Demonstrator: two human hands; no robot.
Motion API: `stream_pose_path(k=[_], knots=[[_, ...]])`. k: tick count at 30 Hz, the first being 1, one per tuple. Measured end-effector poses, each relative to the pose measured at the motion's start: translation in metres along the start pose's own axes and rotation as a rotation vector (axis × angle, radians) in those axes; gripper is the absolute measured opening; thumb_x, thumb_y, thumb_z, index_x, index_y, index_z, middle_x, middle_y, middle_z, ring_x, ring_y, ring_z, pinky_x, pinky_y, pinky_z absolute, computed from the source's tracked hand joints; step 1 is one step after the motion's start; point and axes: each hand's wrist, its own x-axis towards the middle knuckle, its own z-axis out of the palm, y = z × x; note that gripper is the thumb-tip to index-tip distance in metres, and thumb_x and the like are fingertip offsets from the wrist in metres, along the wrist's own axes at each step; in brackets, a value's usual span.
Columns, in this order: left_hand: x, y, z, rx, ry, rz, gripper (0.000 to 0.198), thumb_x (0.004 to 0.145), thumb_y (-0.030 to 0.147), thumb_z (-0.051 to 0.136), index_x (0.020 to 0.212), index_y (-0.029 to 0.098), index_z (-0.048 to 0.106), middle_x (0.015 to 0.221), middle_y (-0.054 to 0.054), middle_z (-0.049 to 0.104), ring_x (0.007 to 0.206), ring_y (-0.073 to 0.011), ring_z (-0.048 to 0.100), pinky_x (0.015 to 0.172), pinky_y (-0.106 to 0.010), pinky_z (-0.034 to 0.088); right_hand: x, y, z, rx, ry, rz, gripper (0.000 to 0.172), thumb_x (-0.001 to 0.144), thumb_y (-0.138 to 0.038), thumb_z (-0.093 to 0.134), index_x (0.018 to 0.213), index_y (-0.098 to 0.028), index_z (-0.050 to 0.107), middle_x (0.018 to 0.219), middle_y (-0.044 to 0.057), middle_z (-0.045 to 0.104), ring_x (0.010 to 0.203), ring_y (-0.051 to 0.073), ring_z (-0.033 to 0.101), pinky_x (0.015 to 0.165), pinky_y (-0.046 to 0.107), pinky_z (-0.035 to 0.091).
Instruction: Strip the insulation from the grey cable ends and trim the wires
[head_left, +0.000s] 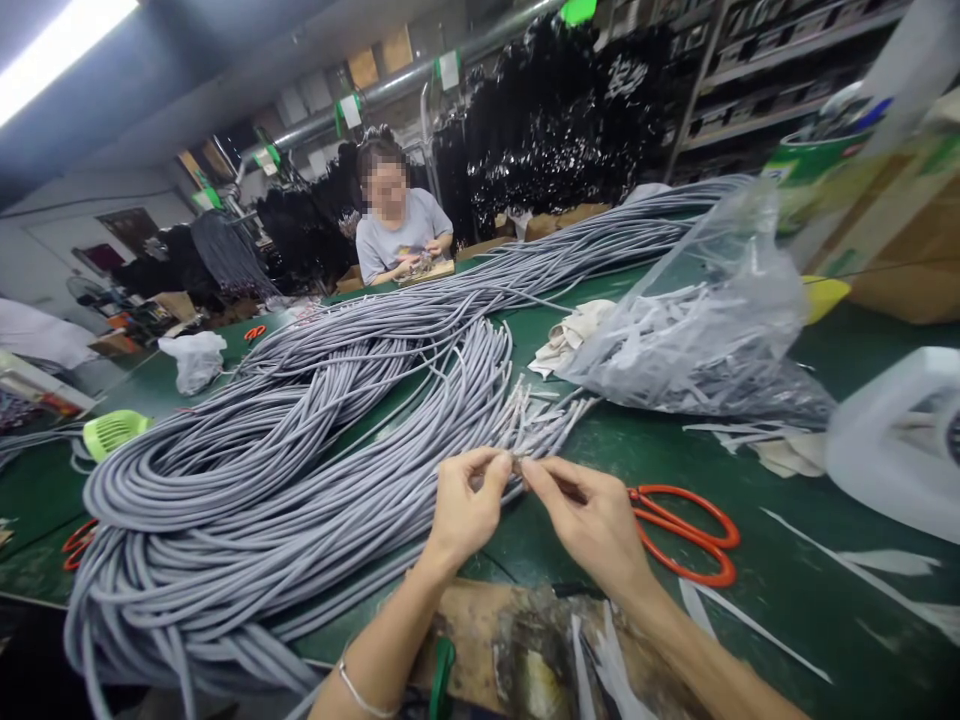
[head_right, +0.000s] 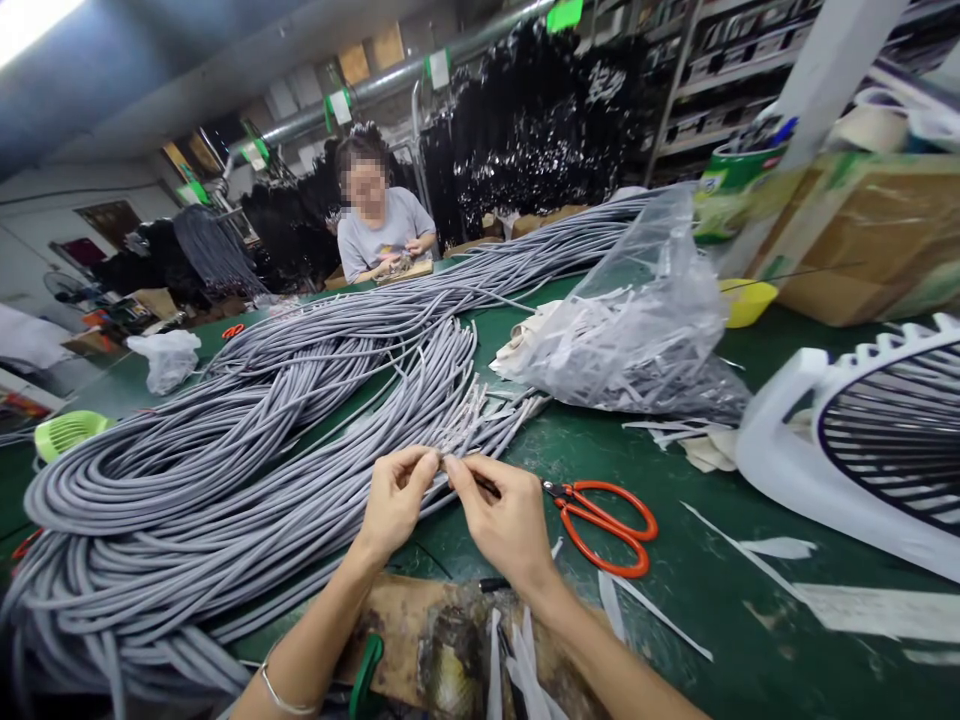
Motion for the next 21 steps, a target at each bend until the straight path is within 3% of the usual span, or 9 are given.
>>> stream_pose_path(k=[4,6,8,9,14,17,21], knots=[[0.005,-0.007,0.000,-0.059,0.059,-0.047,0.029,0.074,0.040,0.055,0.062,0.013,0.056,0.056,0.002,0.047,0.053,-0.0096,0.040,0.053,-0.021,0.033,-0.009,-0.008,0.006,-0.153,0.113,-0.369,0.027,0.085,-0.017,0.048,0.059,-0.017,0.057,0.048,-0.001,0.055,0.040,0.008,0.046,0.044,0.020,0.038],[0.012,-0.014,-0.002,-0.085,0.139,-0.098,0.033,0.072,0.045,0.055,0.060,0.013,0.055,0.049,0.005,0.039,0.047,-0.0073,0.033,0.046,-0.020,0.028,-0.015,-0.015,0.008,-0.138,0.040,-0.572,0.028,0.086,-0.016,0.046,0.060,-0.018,0.057,0.046,-0.002,0.053,0.041,0.009,0.046,0.044,0.022,0.037],[0.017,-0.020,-0.005,-0.094,0.211,-0.136,0.038,0.071,0.049,0.054,0.060,0.014,0.055,0.044,0.008,0.028,0.041,-0.0055,0.022,0.040,-0.019,0.019,-0.016,-0.020,0.009,-0.088,-0.064,-0.680,0.030,0.087,-0.018,0.043,0.061,-0.018,0.057,0.044,-0.003,0.050,0.040,0.009,0.044,0.044,0.022,0.036],[0.019,-0.021,-0.006,-0.096,0.219,-0.139,0.038,0.072,0.050,0.053,0.062,0.013,0.056,0.044,0.009,0.027,0.039,-0.0050,0.020,0.039,-0.019,0.016,-0.015,-0.020,0.008,-0.077,-0.067,-0.648,0.029,0.087,-0.017,0.043,0.062,-0.018,0.057,0.045,-0.002,0.051,0.040,0.009,0.044,0.044,0.022,0.036],[0.012,-0.010,-0.004,-0.204,0.110,-0.204,0.041,0.068,0.050,0.059,0.072,0.010,0.062,0.048,0.006,0.040,0.036,-0.0020,0.022,0.036,-0.018,0.014,0.001,0.000,-0.004,-0.281,0.158,-0.177,0.032,0.087,-0.026,0.046,0.057,-0.017,0.053,0.045,-0.003,0.048,0.038,0.008,0.040,0.041,0.020,0.032],[0.007,0.000,-0.001,-0.291,0.078,-0.273,0.043,0.061,0.051,0.065,0.068,0.008,0.061,0.048,0.006,0.040,0.035,-0.0003,0.022,0.035,-0.017,0.012,0.004,0.011,-0.005,-0.320,0.118,-0.111,0.038,0.087,-0.031,0.044,0.053,-0.018,0.053,0.042,-0.003,0.046,0.037,0.008,0.040,0.041,0.021,0.031],[0.005,0.002,0.000,-0.300,0.044,-0.249,0.042,0.061,0.050,0.067,0.066,0.009,0.062,0.045,0.006,0.039,0.034,-0.0007,0.025,0.035,-0.016,0.015,0.001,0.011,-0.001,-0.293,0.097,-0.123,0.036,0.087,-0.030,0.044,0.055,-0.017,0.055,0.048,-0.001,0.053,0.040,0.008,0.043,0.044,0.020,0.033]])
